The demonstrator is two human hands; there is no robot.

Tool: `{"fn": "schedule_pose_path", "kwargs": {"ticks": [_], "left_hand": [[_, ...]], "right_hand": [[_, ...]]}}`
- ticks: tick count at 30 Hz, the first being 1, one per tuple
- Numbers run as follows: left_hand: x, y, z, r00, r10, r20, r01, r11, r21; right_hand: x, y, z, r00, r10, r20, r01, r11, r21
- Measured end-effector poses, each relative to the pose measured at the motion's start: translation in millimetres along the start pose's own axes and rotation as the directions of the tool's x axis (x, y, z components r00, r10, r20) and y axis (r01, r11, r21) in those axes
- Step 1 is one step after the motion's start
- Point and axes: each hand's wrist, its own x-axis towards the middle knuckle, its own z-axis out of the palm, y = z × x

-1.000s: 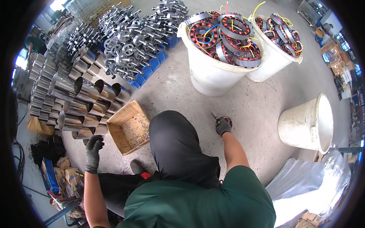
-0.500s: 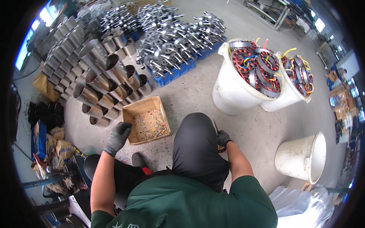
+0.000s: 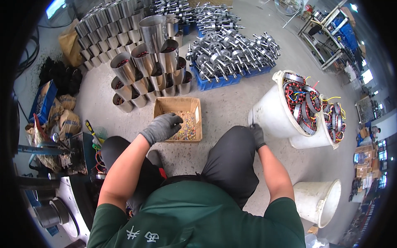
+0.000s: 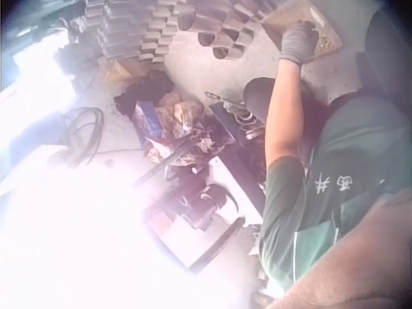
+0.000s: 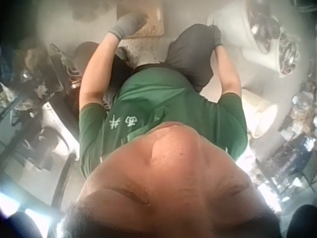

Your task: The person prepares and assembles motor stators by trimming wire ends with shears, picking components from buckets, and placing a stator into a hydraulic press to fit it into a metal casing.

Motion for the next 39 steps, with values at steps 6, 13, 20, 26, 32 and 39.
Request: {"fn": "schedule_pose_path", "kwargs": {"ticks": [6,13,20,26,32,39], "left_hand": [[20,5,8,0.999,-0.031,-0.038,0.030,0.999,-0.015],[69,13,45,0.931,-0.335,-0.144,0.263,0.890,-0.374],[81,-5,19,0.775,-0.586,0.236,0.046,-0.320,-0.946],[47,0,1,0.751,-0.660,0.018,0.192,0.192,-0.962],[16,1,-26,0.969,-0.237,0.064,-0.045,-0.427,-0.903],[8,-4,-27,0.960,-0.167,0.223,0.091,-0.568,-0.818]], "right_hand": [[27,-152,-36,0.983,-0.170,0.072,0.133,0.922,0.363],[-16,-297,-72,0.867,-0.497,0.044,0.248,0.507,0.826],[-88,-367,-65,0.722,-0.679,0.134,0.199,0.390,0.899],[-21,-288,-36,0.914,-0.395,0.094,-0.006,0.219,0.976],[-21,-259,26,0.883,0.082,0.462,-0.465,0.014,0.885],[-31,-264,65,0.607,-0.778,0.165,0.527,0.549,0.648]]}}
